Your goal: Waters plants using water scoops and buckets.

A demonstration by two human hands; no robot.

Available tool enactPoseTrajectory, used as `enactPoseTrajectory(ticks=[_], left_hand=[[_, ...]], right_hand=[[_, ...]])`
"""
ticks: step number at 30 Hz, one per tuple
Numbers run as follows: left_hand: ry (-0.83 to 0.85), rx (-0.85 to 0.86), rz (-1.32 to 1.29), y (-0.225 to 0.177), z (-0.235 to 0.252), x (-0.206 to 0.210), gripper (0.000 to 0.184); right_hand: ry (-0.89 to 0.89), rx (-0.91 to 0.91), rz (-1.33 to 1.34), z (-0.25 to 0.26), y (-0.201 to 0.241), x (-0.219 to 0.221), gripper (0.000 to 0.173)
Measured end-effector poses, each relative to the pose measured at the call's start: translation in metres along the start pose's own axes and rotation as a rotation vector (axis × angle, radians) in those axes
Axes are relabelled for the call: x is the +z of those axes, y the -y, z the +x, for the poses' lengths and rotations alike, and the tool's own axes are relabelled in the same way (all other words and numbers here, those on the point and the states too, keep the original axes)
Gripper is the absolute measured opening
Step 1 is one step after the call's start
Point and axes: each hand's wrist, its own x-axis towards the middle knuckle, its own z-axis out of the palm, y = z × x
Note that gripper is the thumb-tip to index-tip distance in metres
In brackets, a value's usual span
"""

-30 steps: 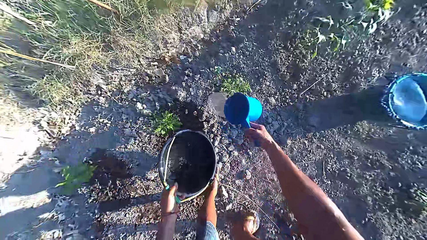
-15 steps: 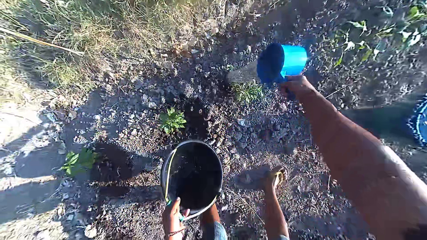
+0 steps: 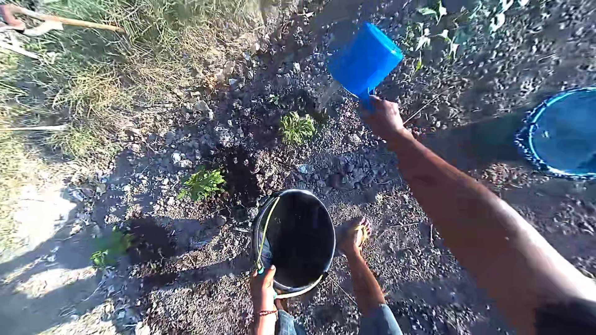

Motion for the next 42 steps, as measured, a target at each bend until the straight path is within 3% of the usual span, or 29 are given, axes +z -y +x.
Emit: enactPoseTrajectory(ticks=[4, 5, 7, 9, 11, 13, 16, 19, 21, 24, 27, 29, 31, 34, 37, 42], left_hand=[[0.147, 0.131, 0.147, -0.017, -0.037, 0.054, 0.042], [0.155, 0.15, 0.177, -0.021, -0.047, 0.067, 0.041], [0.176, 0.182, 0.198, -0.03, -0.068, 0.091, 0.037], [0.242, 0.228, 0.176, -0.045, -0.09, 0.116, 0.038], [0.306, 0.277, 0.161, -0.062, -0.116, 0.143, 0.037], [0.397, 0.309, 0.143, -0.081, -0.143, 0.167, 0.043], [0.465, 0.366, 0.162, -0.107, -0.177, 0.196, 0.044], [0.525, 0.436, 0.148, -0.132, -0.194, 0.223, 0.024], [0.551, 0.446, 0.17, -0.148, -0.195, 0.242, 0.016], [0.612, 0.482, 0.309, -0.162, -0.2, 0.271, 0.018], [0.683, 0.53, 0.428, -0.165, -0.208, 0.282, 0.024], [0.727, 0.558, 0.463, -0.165, -0.208, 0.289, 0.021], [0.739, 0.565, 0.495, -0.165, -0.208, 0.296, 0.016], [0.745, 0.616, 0.583, -0.163, -0.203, 0.311, 0.015], [0.734, 0.652, 0.632, -0.152, -0.193, 0.325, 0.018], [0.688, 0.631, 0.689, -0.117, -0.205, 0.356, 0.021]], right_hand=[[0.002, 0.019, 0.538, -0.148, -0.099, -0.004, 0.047], [0.026, 0.007, 0.591, -0.191, -0.122, -0.002, 0.05], [0.072, -0.081, 0.468, -0.274, -0.156, -0.005, 0.045], [0.121, -0.224, 0.219, -0.323, -0.182, -0.006, 0.04], [0.283, -0.285, -0.01, -0.332, -0.198, -0.01, 0.044], [0.522, -0.236, -0.108, -0.309, -0.199, -0.019, 0.053], [0.608, -0.122, -0.161, -0.261, -0.204, -0.027, 0.052], [0.603, -0.008, -0.09, -0.236, -0.21, -0.028, 0.048], [0.575, 0.083, 0.161, -0.25, -0.21, -0.018, 0.043], [0.456, 0.279, 0.697, -0.272, -0.209, 0.003, 0.032], [0.432, 0.501, 1.406, -0.297, -0.215, 0.013, 0.021], [0.431, 0.491, 1.85, -0.317, -0.221, 0.023, 0.019], [0.438, 0.365, 2.18, -0.344, -0.228, 0.04, 0.019], [0.333, 0.188, 2.33, -0.388, -0.232, 0.056, 0.021], [0.178, 0.132, 2.401, -0.433, -0.238, 0.056, 0.028], [-0.199, -0.003, 2.561, -0.507, -0.298, 0.078, 0.035]])
